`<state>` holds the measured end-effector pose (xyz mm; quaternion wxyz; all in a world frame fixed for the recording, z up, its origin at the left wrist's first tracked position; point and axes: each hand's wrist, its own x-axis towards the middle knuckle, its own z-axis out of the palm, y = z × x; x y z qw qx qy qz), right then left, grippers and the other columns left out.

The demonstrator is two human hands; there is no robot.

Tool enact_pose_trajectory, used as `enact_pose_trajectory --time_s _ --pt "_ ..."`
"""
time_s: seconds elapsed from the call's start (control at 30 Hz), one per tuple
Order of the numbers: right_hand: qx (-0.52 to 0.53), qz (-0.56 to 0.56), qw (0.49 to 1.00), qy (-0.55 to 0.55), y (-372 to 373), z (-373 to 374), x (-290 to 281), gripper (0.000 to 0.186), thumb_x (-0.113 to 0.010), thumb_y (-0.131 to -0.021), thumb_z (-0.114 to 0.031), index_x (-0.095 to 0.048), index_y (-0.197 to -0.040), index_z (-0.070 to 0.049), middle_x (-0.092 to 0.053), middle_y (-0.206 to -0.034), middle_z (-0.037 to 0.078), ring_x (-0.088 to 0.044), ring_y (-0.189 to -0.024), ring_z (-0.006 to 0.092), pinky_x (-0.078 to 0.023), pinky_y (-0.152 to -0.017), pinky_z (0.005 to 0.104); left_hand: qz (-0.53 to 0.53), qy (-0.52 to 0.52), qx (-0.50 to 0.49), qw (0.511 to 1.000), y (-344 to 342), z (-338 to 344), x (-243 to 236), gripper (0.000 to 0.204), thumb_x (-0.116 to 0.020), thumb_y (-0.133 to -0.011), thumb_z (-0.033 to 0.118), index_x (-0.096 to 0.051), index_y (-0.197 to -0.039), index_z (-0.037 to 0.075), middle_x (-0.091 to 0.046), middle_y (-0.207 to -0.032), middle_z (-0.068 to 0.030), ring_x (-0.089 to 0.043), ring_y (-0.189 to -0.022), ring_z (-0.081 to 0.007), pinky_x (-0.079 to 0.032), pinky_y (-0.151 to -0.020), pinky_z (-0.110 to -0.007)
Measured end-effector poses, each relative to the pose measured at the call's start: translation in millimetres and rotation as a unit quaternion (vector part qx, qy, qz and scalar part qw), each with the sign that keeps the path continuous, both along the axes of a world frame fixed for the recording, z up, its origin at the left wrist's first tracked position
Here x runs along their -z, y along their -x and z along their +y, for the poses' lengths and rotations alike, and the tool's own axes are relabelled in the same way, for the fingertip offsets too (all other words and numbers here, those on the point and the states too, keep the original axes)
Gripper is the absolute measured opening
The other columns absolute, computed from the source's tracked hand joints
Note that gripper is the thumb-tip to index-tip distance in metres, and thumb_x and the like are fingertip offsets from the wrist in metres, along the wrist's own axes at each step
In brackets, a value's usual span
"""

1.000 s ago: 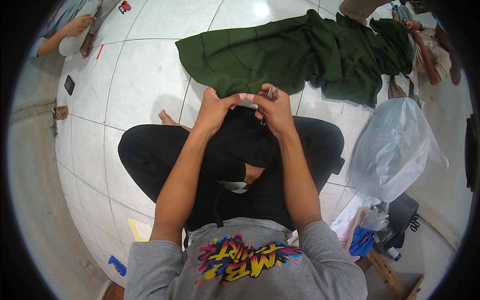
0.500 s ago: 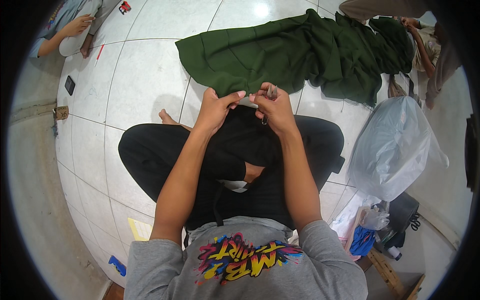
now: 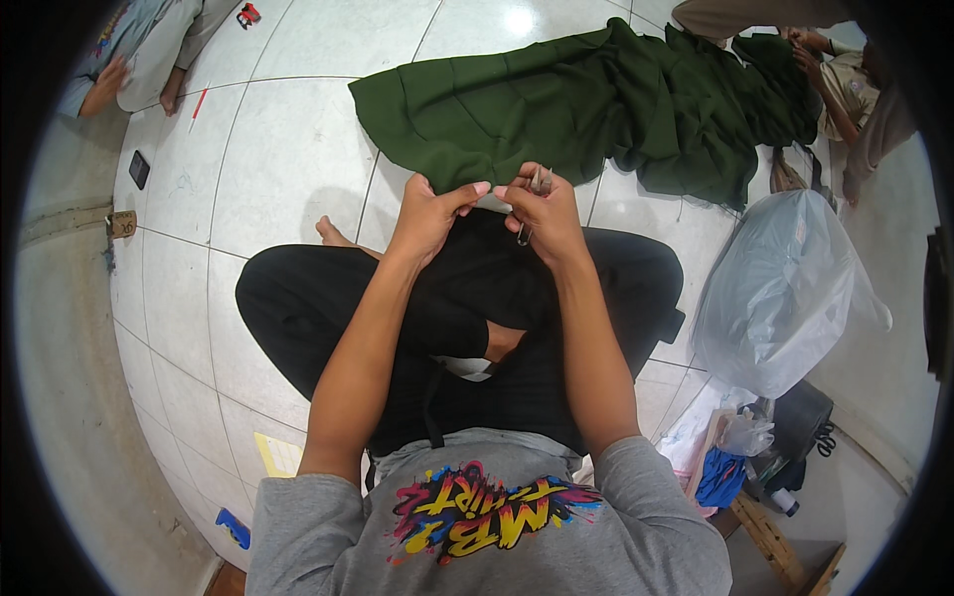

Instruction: The person uses a pair of small scissors to trim the edges and make small snips into a long piece of green fabric while sitting on the floor.

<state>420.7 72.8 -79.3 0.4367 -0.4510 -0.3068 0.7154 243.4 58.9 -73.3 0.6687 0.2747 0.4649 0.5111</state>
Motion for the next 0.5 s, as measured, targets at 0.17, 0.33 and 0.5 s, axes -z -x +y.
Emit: enact_pose_trajectory --time_s 0.17,0.33,0.5 --pt "-0.004 0.003 1.0 0.003 -2.2 0.6 -1.8 0.023 -0.076 -0.083 0.001 -0.057 -0.094 -0.003 -0.057 -0.078 0.001 -0.05 -0.056 0.0058 -0.046 -0.046 0.0244 -0.001 -0.003 -0.006 1.0 -1.1 -0.6 -1.0 0.021 -0.078 -0.083 -0.001 -0.063 -0.098 0.003 -0.065 -0.083 -0.0015 -0.056 -0.068 -0.0082 -0.042 -0.059 -0.024" --pt "-0.003 0.017 1.0 0.013 -2.9 0.2 -3.6 0.023 -0.076 -0.083 0.002 -0.057 -0.095 -0.003 -0.058 -0.079 0.001 -0.052 -0.057 0.0058 -0.047 -0.046 0.0244 -0.001 -0.001 -0.003 1.0 -0.9 -0.9 -1.5 0.021 -0.078 -0.083 -0.001 -0.063 -0.097 0.002 -0.065 -0.084 -0.0019 -0.056 -0.068 -0.0085 -0.042 -0.059 -0.024" --pt "-0.003 0.015 1.0 0.014 -3.1 0.2 -5.9 0.023 -0.074 -0.083 0.002 -0.056 -0.097 -0.002 -0.059 -0.08 0.002 -0.052 -0.057 0.0057 -0.047 -0.047 0.0246 0.002 0.006 -0.004 1.0 -1.0 -1.7 -4.4 0.019 -0.078 -0.083 0.0 -0.064 -0.096 0.002 -0.065 -0.084 -0.0023 -0.057 -0.068 -0.0088 -0.042 -0.059 -0.024"
